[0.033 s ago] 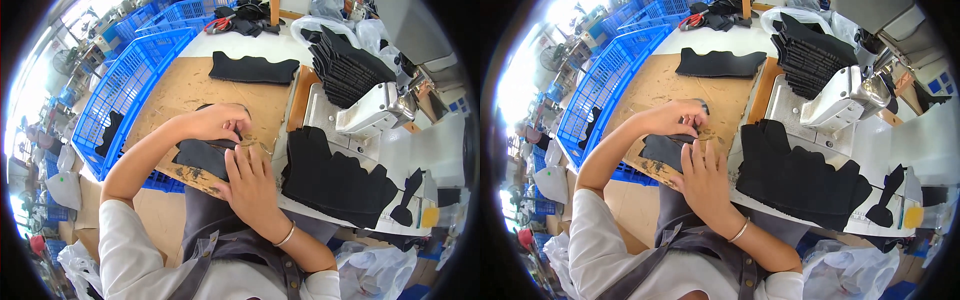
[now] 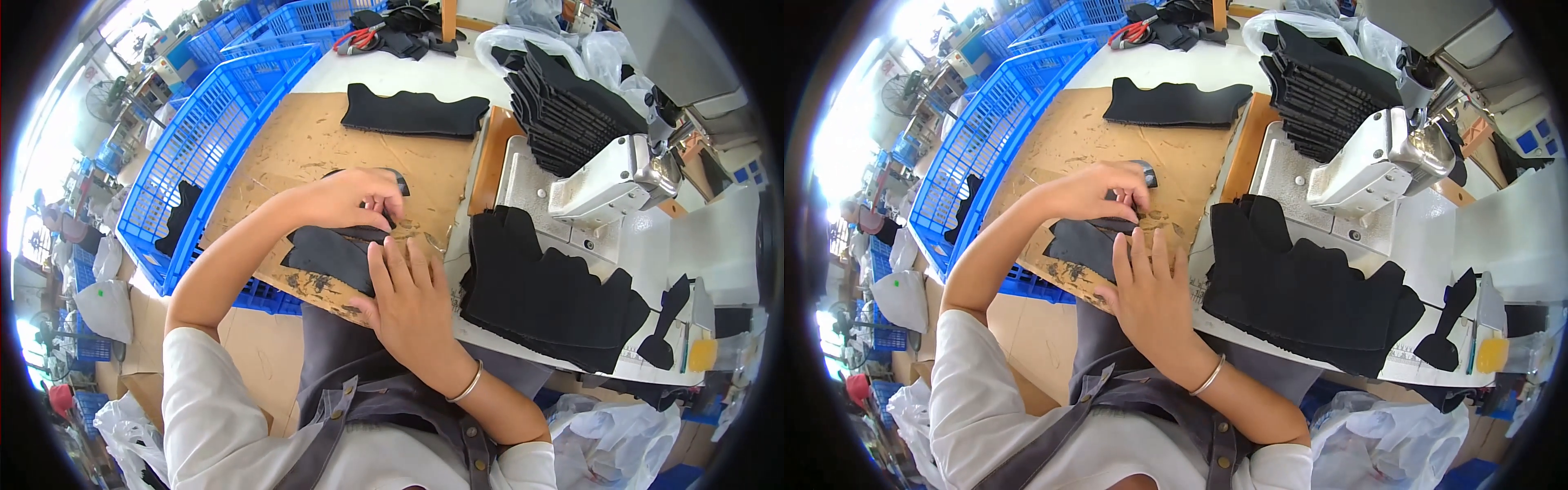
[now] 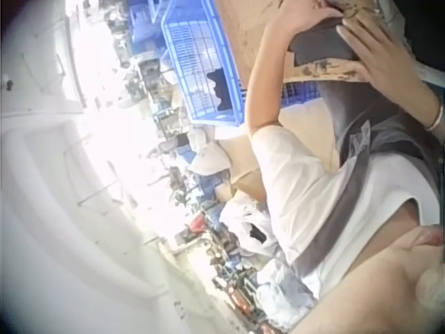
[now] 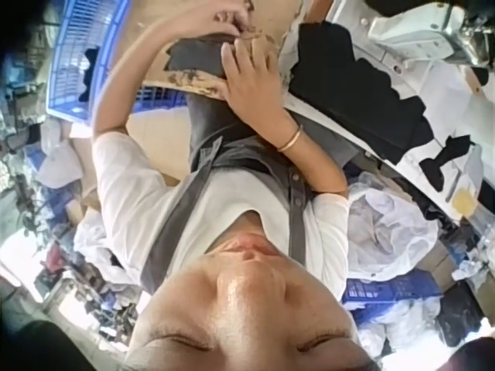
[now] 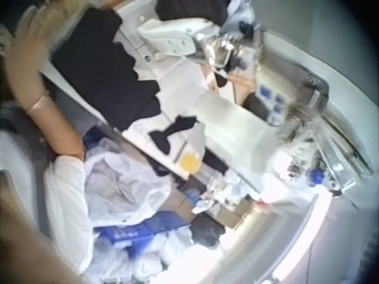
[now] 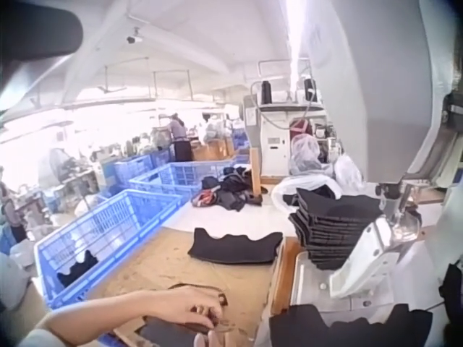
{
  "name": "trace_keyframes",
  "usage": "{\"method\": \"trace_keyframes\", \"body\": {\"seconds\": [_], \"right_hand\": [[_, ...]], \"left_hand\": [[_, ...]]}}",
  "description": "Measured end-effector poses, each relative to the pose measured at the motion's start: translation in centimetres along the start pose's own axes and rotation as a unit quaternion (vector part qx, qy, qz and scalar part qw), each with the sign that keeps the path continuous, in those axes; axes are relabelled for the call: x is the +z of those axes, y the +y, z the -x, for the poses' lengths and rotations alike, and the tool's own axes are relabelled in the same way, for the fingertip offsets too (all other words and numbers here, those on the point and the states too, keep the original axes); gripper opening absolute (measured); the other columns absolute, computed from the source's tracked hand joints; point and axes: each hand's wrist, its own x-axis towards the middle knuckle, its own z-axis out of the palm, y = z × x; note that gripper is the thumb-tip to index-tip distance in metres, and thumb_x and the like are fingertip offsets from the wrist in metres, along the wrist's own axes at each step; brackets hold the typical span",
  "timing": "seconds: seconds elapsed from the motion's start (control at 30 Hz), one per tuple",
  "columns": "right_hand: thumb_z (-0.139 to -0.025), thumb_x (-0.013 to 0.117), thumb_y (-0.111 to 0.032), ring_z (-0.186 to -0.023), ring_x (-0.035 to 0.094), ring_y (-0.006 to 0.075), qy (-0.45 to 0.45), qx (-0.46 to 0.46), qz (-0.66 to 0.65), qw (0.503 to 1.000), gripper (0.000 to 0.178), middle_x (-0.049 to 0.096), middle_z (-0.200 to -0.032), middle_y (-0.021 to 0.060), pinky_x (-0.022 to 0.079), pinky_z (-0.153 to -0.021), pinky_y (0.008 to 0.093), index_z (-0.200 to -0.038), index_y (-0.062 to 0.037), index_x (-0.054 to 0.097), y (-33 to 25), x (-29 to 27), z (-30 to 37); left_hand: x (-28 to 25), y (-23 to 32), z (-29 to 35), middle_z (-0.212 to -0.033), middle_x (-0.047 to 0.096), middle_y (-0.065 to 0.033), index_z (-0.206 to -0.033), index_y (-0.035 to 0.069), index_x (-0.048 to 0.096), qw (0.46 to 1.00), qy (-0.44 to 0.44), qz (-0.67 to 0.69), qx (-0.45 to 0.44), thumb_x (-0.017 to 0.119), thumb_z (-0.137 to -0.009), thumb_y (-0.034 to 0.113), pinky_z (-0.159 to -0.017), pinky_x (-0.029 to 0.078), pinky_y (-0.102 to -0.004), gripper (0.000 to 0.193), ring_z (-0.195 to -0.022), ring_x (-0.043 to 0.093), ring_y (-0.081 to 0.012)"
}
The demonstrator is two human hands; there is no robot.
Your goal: Organizing, aligning, and stitching black shoe upper components using an industrial sewing machine.
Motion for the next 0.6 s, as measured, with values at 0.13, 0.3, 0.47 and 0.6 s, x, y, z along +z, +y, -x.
{"method": "trace_keyframes", "body": {"seconds": [0.13,0.3,0.47,0.6], "right_hand": [[-0.081,0.065,-0.039,-0.114,0.045,0.0352,0.002,0.007,0.015,1.000,0.063,0.051,-0.123,0.0171,0.037,-0.096,0.0473,-0.126,0.0019,0.049,0.3,-0.1,-0.1],[-0.082,0.065,-0.035,-0.110,0.047,0.0339,0.010,0.010,0.016,1.000,0.059,0.052,-0.113,0.0158,0.039,-0.094,0.0467,-0.124,0.0028,0.051,0.1,-0.4,-0.7],[-0.081,0.060,-0.018,-0.102,0.054,0.0287,0.060,0.048,0.051,0.996,0.050,0.050,-0.097,0.0112,0.049,-0.084,0.0311,-0.124,0.0045,0.049,0.2,0.8,-1.2],[-0.074,0.061,-0.009,-0.094,0.055,0.0227,0.033,0.067,0.063,0.995,0.033,0.048,-0.098,0.0100,0.052,-0.067,0.0232,-0.103,0.0050,0.058,0.6,0.2,-1.8]], "left_hand": [[-1.1,-1.0,2.3,-0.087,0.058,-0.0007,-0.090,0.004,0.064,0.980,0.120,0.151,-0.040,0.069,-0.085,0.015,-0.076,0.044,-0.0275,0.013,-0.082,0.054,-0.0105],[-4.4,-4.5,7.5,-0.085,0.055,0.0037,-0.089,0.009,0.060,0.925,0.347,0.132,-0.083,0.071,-0.084,0.018,-0.076,0.042,-0.0223,0.015,-0.081,0.050,-0.0040],[-7.6,-2.6,10.6,-0.084,0.052,0.0041,-0.101,0.009,0.054,0.880,0.467,0.082,-0.021,0.066,-0.081,0.001,-0.074,0.040,-0.0192,0.024,-0.080,0.051,-0.0055],[-7.7,0.6,9.7,-0.085,0.052,0.0029,-0.111,0.008,0.053,0.910,0.415,-0.001,0.004,0.064,-0.078,-0.003,-0.078,0.040,-0.0202,0.036,-0.083,0.052,-0.0059]]}}
